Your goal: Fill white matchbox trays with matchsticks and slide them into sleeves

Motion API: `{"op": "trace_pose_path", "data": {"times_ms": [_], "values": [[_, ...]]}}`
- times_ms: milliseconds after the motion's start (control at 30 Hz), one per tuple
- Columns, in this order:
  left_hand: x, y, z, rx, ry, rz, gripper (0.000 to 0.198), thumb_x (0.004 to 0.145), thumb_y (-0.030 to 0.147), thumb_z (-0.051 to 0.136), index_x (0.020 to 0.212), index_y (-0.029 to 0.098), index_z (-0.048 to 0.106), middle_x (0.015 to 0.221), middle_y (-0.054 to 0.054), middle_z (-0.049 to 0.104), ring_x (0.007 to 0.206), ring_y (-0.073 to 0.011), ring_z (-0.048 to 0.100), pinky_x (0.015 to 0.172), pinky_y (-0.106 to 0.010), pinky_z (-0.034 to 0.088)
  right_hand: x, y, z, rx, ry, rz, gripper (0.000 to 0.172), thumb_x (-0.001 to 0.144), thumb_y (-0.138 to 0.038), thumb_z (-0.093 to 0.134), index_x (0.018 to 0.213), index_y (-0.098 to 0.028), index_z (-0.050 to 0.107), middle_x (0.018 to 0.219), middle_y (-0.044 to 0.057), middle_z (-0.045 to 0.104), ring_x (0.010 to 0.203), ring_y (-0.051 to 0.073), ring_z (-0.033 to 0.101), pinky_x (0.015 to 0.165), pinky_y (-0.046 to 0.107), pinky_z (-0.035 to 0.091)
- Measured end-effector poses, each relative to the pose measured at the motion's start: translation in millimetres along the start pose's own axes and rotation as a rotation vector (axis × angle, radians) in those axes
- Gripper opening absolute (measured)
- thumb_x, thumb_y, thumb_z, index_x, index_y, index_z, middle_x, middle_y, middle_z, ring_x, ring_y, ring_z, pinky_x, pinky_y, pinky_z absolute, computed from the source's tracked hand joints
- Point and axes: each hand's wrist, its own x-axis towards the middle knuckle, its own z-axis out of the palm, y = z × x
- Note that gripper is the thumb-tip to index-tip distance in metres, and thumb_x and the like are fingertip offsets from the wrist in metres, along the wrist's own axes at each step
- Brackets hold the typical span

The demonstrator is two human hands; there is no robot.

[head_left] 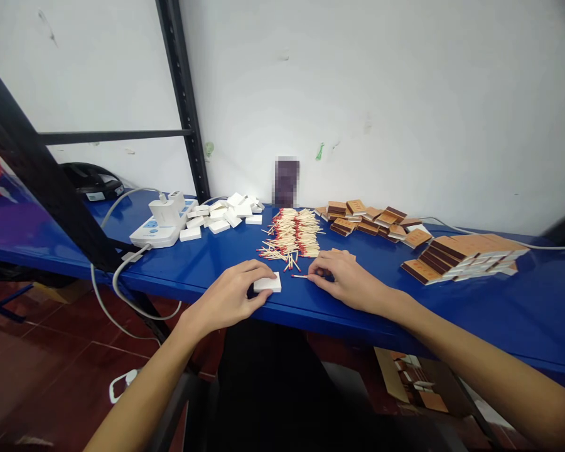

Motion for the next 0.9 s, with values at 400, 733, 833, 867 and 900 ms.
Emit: {"op": "trace_pose_path", "data": {"times_ms": [400,733,833,867,900], "values": [[2.2,0.7,1.5,-0.002,0.045,-0.105,0.032,0.104,0.034,0.035,0.123,0.024,0.059,0.113,-0.002,0.068,0.094,-0.0207,0.054,0.089,-0.037,0.042,-4.8,0.5,1.3,0.103,-0.025,-0.015,0.014,0.094,-0.021,0.043,0.096,-0.019,0.056,0.089,0.006,0.060,0.080,0.019,0.056,0.075,0.032,0.044],[8.3,1.6,7.4,0.110,0.115,-0.187,0.038,0.105,0.035,0.031,0.106,0.019,0.066,0.101,-0.006,0.066,0.091,-0.0213,0.054,0.086,-0.039,0.041,-5.0,-3.6,-2.3,0.129,-0.027,-0.031,0.021,0.098,-0.031,0.044,0.096,-0.021,0.062,0.100,0.008,0.058,0.091,0.020,0.058,0.083,0.036,0.047],[5.5,1.4,4.6,0.041,0.155,-0.180,0.036,0.104,0.037,0.034,0.107,0.019,0.065,0.103,-0.006,0.065,0.096,-0.0214,0.055,0.088,-0.038,0.041,-3.3,-4.4,-0.8,0.158,-0.046,-0.017,0.020,0.098,-0.031,0.044,0.096,-0.021,0.061,0.100,0.008,0.059,0.091,0.021,0.059,0.085,0.036,0.047],[4.1,1.4,3.1,0.021,0.142,-0.184,0.035,0.102,0.039,0.037,0.109,0.020,0.065,0.102,-0.006,0.064,0.096,-0.0217,0.055,0.087,-0.037,0.042,-3.2,-4.3,-0.5,0.156,-0.050,-0.007,0.019,0.097,-0.030,0.045,0.096,-0.020,0.061,0.099,0.007,0.059,0.090,0.020,0.059,0.084,0.036,0.047],[2.8,1.4,1.4,0.010,0.120,-0.193,0.033,0.101,0.040,0.041,0.110,0.020,0.064,0.102,-0.005,0.064,0.096,-0.0219,0.056,0.086,-0.037,0.043,-3.2,-4.1,-0.3,0.153,-0.051,0.001,0.017,0.097,-0.029,0.046,0.095,-0.020,0.060,0.098,0.007,0.059,0.089,0.020,0.059,0.082,0.035,0.047]]}}
